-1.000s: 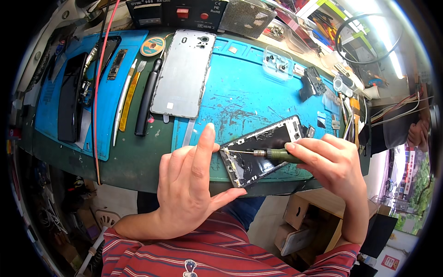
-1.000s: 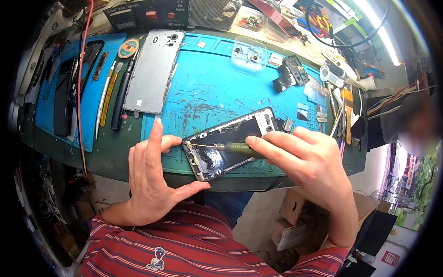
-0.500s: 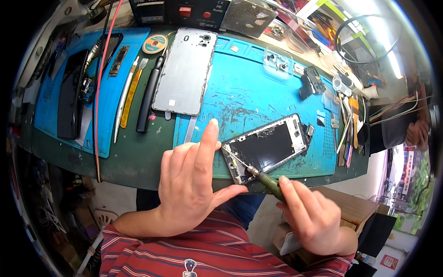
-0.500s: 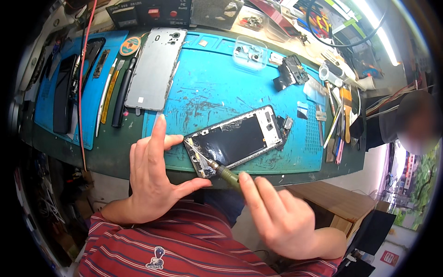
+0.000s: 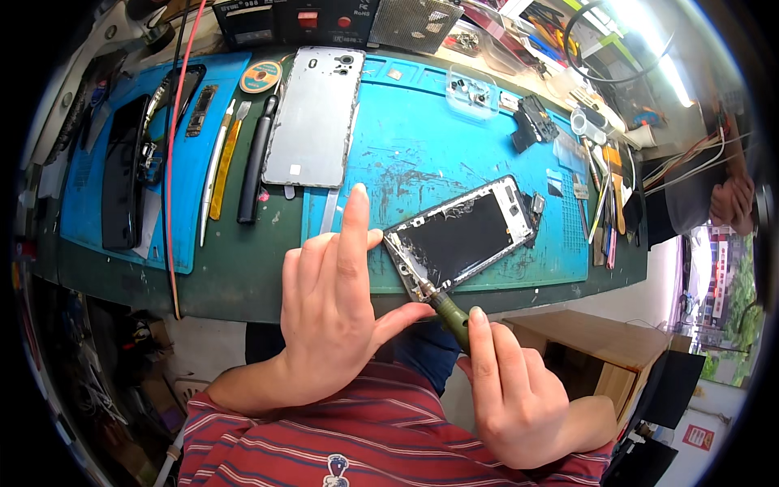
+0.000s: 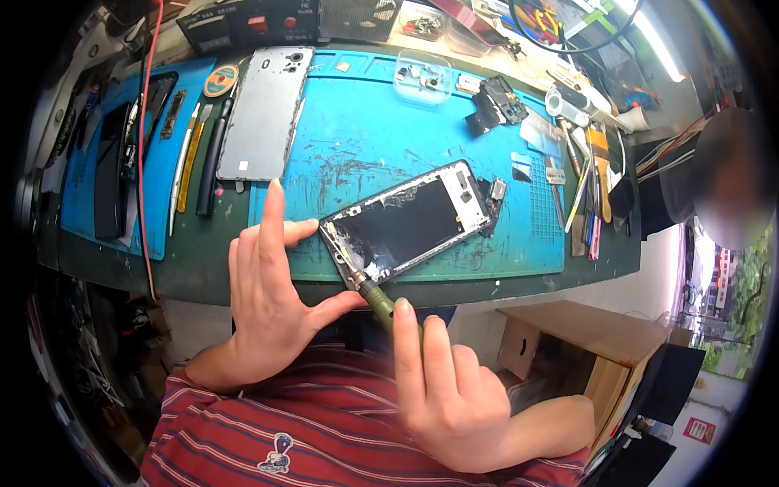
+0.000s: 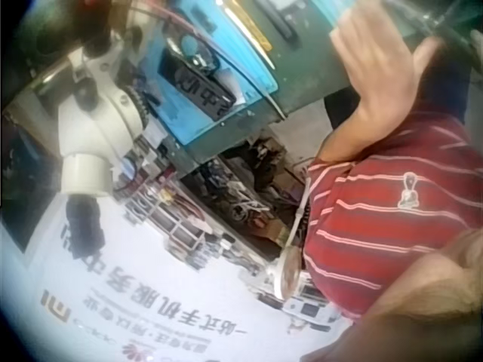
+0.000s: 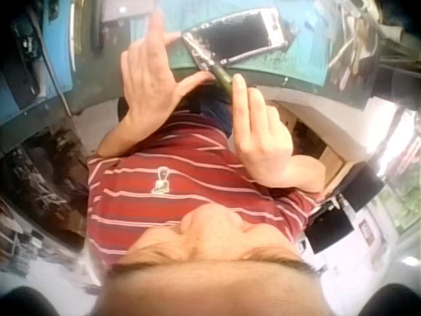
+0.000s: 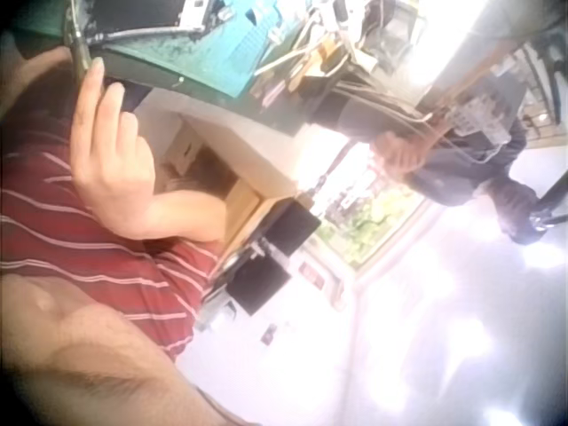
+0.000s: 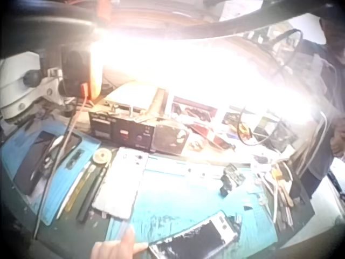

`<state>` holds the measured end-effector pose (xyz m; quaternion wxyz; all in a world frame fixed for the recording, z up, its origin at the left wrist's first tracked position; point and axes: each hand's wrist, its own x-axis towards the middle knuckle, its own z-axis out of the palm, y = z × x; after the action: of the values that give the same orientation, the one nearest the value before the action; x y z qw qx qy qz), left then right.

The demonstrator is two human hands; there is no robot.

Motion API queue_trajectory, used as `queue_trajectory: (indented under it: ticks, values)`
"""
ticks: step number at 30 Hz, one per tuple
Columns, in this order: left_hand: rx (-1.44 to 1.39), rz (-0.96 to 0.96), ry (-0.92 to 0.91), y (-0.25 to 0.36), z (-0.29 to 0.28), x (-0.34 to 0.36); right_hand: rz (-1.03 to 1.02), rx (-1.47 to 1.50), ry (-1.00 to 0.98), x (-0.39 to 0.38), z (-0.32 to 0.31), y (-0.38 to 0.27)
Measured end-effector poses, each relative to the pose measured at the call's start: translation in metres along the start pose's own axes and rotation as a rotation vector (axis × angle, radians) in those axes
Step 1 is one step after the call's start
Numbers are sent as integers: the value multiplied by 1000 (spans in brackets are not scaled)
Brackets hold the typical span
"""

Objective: The person uses a soldering iron to heat and scrape adhesive from the edges of a disassembled smartphone screen. They then use a brush to clean the surface and apply a liquid from a small bottle to the screen edges.

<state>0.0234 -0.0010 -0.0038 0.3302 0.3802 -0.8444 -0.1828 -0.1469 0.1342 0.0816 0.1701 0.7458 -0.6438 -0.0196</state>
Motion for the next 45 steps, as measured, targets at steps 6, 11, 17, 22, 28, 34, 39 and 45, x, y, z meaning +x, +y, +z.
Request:
queue_trajectory:
  ticks: [6, 11, 17, 22, 28, 34, 39, 45]
  values:
    - [-4, -10, 21, 2, -2, 1, 30, -68, -117, 8, -19, -18]
    - [1, 3, 37, 3, -1, 2, 51, -90, -54, 4, -10, -20]
    - [1, 9, 41, 2, 0, 1, 68, -71, -103, 6, -16, -23]
    - [-26, -13, 4, 1, -1, -1, 76, -46, -144, 6, -19, -21]
    - [-7, -8, 13, 2, 0, -1, 117, 26, -141, 8, -17, -15]
    - [-2, 17, 43, 1, 1, 1, 143, 135, -177, 5, -15, -11]
    - [-3, 5, 13, 2, 1, 1, 145, 159, -170, 2, -11, -7]
    - [16, 6, 22, 1, -1, 0, 196, 274, -122, 4, -8, 6]
